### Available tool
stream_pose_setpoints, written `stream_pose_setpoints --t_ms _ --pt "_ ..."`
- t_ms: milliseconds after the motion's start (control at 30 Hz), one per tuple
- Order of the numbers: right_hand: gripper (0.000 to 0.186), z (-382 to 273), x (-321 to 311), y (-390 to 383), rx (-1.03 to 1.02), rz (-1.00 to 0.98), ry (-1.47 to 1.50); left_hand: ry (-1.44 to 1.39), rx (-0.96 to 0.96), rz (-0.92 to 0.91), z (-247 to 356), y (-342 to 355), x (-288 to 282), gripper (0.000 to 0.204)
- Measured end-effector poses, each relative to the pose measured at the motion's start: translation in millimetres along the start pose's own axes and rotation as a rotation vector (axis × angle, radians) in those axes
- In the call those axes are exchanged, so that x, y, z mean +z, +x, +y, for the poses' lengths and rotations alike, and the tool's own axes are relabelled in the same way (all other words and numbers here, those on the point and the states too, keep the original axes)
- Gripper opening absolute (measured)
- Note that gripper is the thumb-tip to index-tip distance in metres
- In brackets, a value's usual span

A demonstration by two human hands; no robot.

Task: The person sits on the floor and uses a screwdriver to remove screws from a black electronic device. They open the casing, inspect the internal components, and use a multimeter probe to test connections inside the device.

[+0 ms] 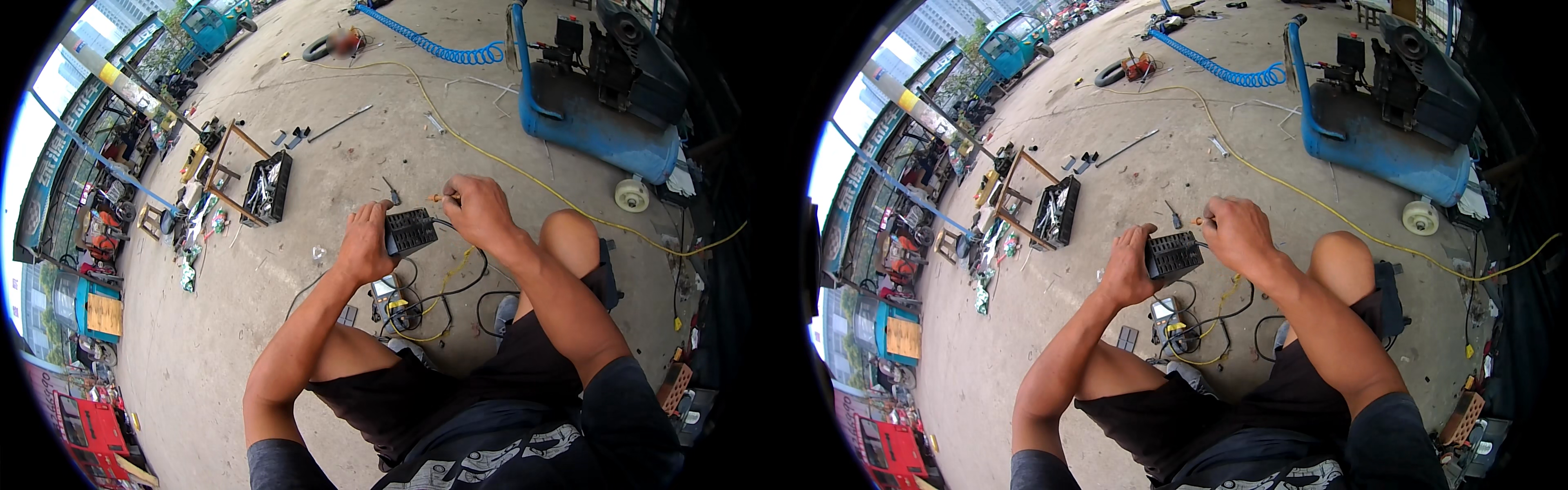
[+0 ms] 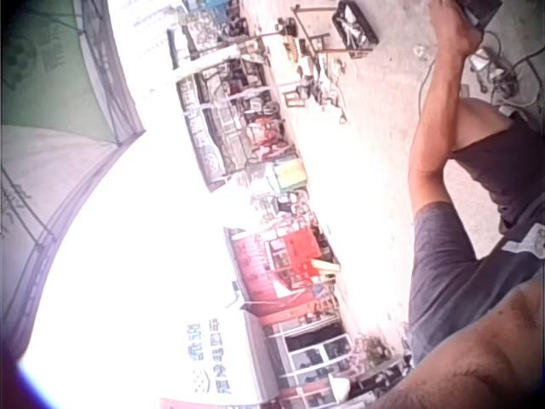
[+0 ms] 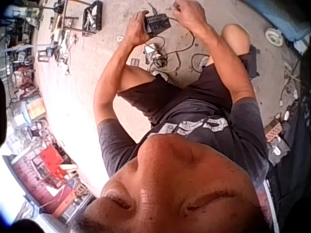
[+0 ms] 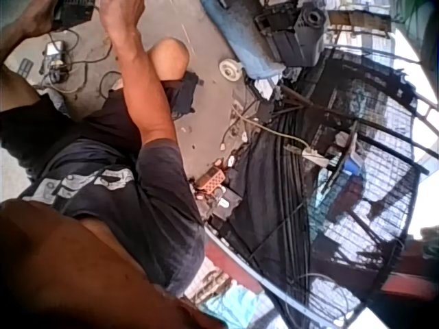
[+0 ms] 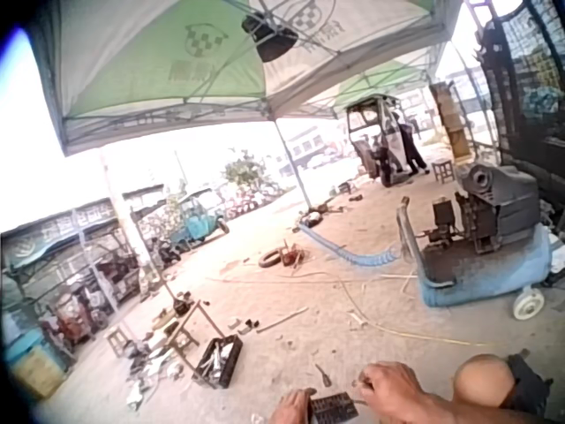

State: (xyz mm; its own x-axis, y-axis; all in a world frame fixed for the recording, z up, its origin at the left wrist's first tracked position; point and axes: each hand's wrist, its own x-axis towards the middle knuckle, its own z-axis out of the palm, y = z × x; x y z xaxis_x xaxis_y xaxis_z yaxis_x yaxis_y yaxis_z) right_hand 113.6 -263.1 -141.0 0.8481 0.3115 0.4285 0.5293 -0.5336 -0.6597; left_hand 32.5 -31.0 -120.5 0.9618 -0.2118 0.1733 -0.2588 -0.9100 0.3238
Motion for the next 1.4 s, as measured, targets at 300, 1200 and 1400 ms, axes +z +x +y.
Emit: stream_pose_setpoints --t_ms 300,1200,1400 --pt "0.008 0.9 2.6 -3.0 0.041 -0.084 -0.061 0.008 0.026 0.036 -1.7 -1.4 0.0 0.080" --pt "0.011 0.9 -7.2 -0.2 0.107 -0.064 0.008 -0.015 0.022 0.075 -3.3 -3.6 -4.8 0.075" --pt "0.012 4.3 -4.3 -0.4 0.047 -0.048 0.081 0.020 0.085 -0.050 7.3 -3.3 -12.4 0.094"
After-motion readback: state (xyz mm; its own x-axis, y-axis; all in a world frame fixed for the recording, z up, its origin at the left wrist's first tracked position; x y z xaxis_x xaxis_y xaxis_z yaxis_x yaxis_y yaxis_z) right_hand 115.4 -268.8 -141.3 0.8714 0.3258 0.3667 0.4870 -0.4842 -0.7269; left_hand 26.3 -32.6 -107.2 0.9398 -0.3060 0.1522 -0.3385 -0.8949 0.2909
